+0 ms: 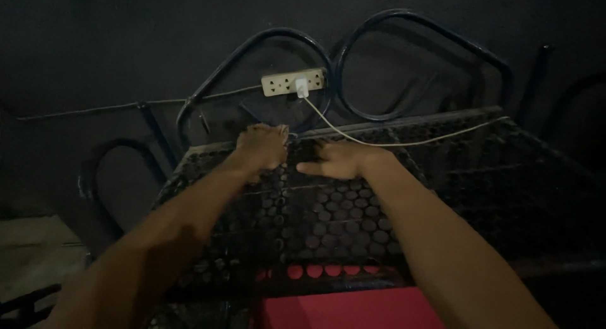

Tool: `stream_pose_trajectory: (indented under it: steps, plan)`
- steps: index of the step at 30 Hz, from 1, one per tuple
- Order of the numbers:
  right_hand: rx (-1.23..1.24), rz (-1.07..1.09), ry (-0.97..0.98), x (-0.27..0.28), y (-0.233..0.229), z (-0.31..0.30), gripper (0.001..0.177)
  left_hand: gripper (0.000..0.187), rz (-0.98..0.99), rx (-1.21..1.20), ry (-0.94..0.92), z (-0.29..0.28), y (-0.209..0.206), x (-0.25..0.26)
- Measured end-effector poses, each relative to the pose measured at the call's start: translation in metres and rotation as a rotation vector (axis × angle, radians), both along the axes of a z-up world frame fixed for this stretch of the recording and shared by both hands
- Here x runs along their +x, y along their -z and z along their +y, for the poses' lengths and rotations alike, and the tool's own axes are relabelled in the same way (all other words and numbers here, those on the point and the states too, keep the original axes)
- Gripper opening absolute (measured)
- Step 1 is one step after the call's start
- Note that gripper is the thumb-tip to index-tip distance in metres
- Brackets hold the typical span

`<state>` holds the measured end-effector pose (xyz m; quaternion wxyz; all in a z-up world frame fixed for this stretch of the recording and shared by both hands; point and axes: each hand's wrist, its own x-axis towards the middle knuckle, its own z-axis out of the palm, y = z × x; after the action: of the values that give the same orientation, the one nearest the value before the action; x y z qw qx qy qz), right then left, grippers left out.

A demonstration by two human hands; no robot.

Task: Cleaning several dumbbells and a shelf with a cloth.

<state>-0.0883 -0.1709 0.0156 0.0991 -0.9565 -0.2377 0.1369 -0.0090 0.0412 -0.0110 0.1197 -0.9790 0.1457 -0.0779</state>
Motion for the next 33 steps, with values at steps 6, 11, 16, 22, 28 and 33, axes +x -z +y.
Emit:
stream_pose_trajectory:
  steps: [6, 11, 16, 22, 28, 33]
  plan:
    - [0.028, 0.045, 0.068, 0.005, 0.005, 0.003, 0.104, 0.068, -0.032, -0.289, 0.141, 0.024, 0.003, 0.014]
    - [0.002, 0.07, 0.089, 0.002, -0.001, 0.007, 0.111, 0.048, 0.271, -0.705, -0.171, 0.094, 0.019, 0.03]
    - [0.0, 0.084, 0.093, 0.015, 0.008, 0.013, 0.112, 0.043, 0.263, -0.731, 0.089, 0.107, 0.097, 0.087]
    - [-0.03, 0.023, 0.036, 0.014, 0.014, 0.006, 0.119, 0.043, 0.247, -0.491, 0.13, 0.056, 0.045, 0.061]
    - [0.003, 0.043, 0.088, 0.007, 0.001, 0.01, 0.12, 0.04, 0.366, -0.461, -0.237, 0.037, -0.003, 0.002]
    - [0.014, 0.085, 0.106, 0.003, -0.001, 0.011, 0.117, 0.049, 0.256, -0.721, 0.437, 0.06, 0.011, 0.001]
